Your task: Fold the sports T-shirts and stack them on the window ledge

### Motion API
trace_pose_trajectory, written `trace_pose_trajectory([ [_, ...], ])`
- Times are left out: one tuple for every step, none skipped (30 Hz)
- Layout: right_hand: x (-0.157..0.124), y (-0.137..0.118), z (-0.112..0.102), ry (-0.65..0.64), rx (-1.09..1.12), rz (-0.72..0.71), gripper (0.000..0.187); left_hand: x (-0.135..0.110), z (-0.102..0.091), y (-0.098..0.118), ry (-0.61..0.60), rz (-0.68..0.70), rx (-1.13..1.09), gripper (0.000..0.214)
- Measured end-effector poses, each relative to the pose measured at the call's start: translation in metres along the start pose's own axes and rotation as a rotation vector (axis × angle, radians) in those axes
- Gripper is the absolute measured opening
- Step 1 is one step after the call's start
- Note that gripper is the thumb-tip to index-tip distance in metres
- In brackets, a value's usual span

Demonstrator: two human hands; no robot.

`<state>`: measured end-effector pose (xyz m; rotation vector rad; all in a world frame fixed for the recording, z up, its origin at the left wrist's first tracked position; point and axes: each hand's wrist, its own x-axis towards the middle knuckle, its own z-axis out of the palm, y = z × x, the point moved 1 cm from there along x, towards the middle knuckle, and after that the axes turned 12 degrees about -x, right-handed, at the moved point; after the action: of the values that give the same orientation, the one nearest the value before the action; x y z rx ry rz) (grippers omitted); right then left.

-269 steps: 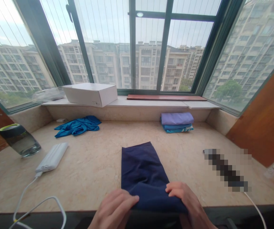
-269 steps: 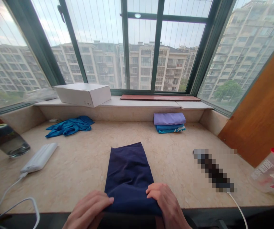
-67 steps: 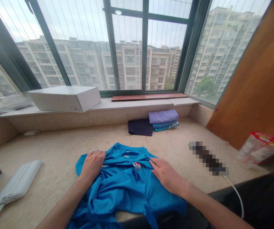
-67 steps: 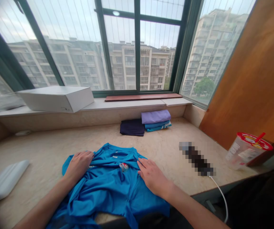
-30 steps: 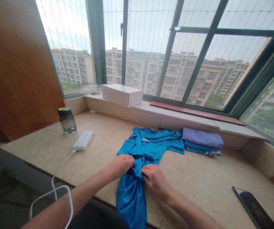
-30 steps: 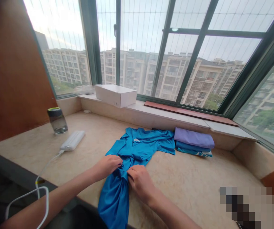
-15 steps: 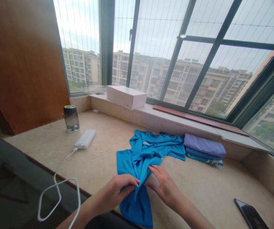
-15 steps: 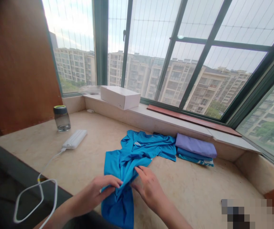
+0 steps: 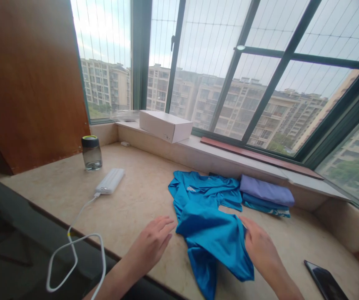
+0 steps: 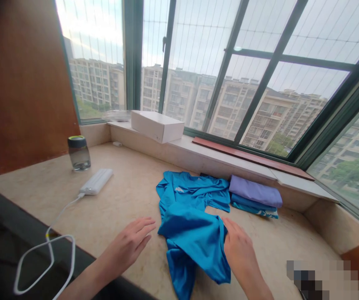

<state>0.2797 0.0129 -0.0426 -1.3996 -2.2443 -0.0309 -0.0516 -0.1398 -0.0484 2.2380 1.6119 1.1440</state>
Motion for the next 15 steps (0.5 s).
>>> trace_pose_trajectory([
  [-0.004,0.001,-0.001,0.008,-0.032,0.006,0.047,0.0,0.002,0.001,-0.028,0.003,0.005,0.035],
  [-0.009,-0.002,-0.001,0.004,-0.044,-0.02,0.047,0.0,0.006,0.005,-0.059,0.011,0.003,0.034],
  [-0.014,-0.01,0.0,-0.021,-0.038,-0.071,0.047,0.0,0.009,0.01,-0.092,0.021,-0.004,0.033],
  [-0.019,-0.021,0.001,-0.068,-0.025,-0.134,0.046,0.0,0.013,0.017,-0.123,0.031,-0.015,0.031],
  [-0.022,-0.033,0.004,-0.134,-0.012,-0.193,0.045,0.001,0.018,0.023,-0.151,0.04,-0.028,0.028],
  [-0.025,-0.044,0.007,-0.209,-0.004,-0.236,0.046,0.002,0.022,0.03,-0.173,0.047,-0.041,0.025],
  [-0.027,-0.054,0.01,-0.28,0.001,-0.259,0.049,0.003,0.025,0.035,-0.189,0.054,-0.052,0.023],
  [-0.027,-0.061,0.014,-0.338,0.005,-0.264,0.051,0.004,0.028,0.04,-0.198,0.061,-0.06,0.022],
  [-0.027,-0.066,0.017,-0.377,0.011,-0.254,0.048,0.005,0.03,0.043,-0.199,0.068,-0.064,0.022],
  [-0.026,-0.068,0.02,-0.398,0.025,-0.235,0.039,0.006,0.031,0.045,-0.192,0.072,-0.066,0.021],
  [-0.025,-0.069,0.021,-0.4,0.055,-0.204,0.03,0.007,0.031,0.047,-0.182,0.073,-0.066,0.021],
  [-0.023,-0.068,0.02,-0.386,0.106,-0.159,0.025,0.008,0.031,0.048,-0.17,0.071,-0.067,0.02],
  [-0.021,-0.066,0.018,-0.356,0.184,-0.097,0.025,0.01,0.03,0.05,-0.16,0.068,-0.07,0.02],
  [-0.02,-0.064,0.014,-0.318,0.294,-0.02,0.029,0.011,0.03,0.051,-0.157,0.063,-0.076,0.021],
  [-0.018,-0.062,0.008,-0.274,0.438,0.072,0.034,0.012,0.03,0.053,-0.161,0.057,-0.084,0.021],
])
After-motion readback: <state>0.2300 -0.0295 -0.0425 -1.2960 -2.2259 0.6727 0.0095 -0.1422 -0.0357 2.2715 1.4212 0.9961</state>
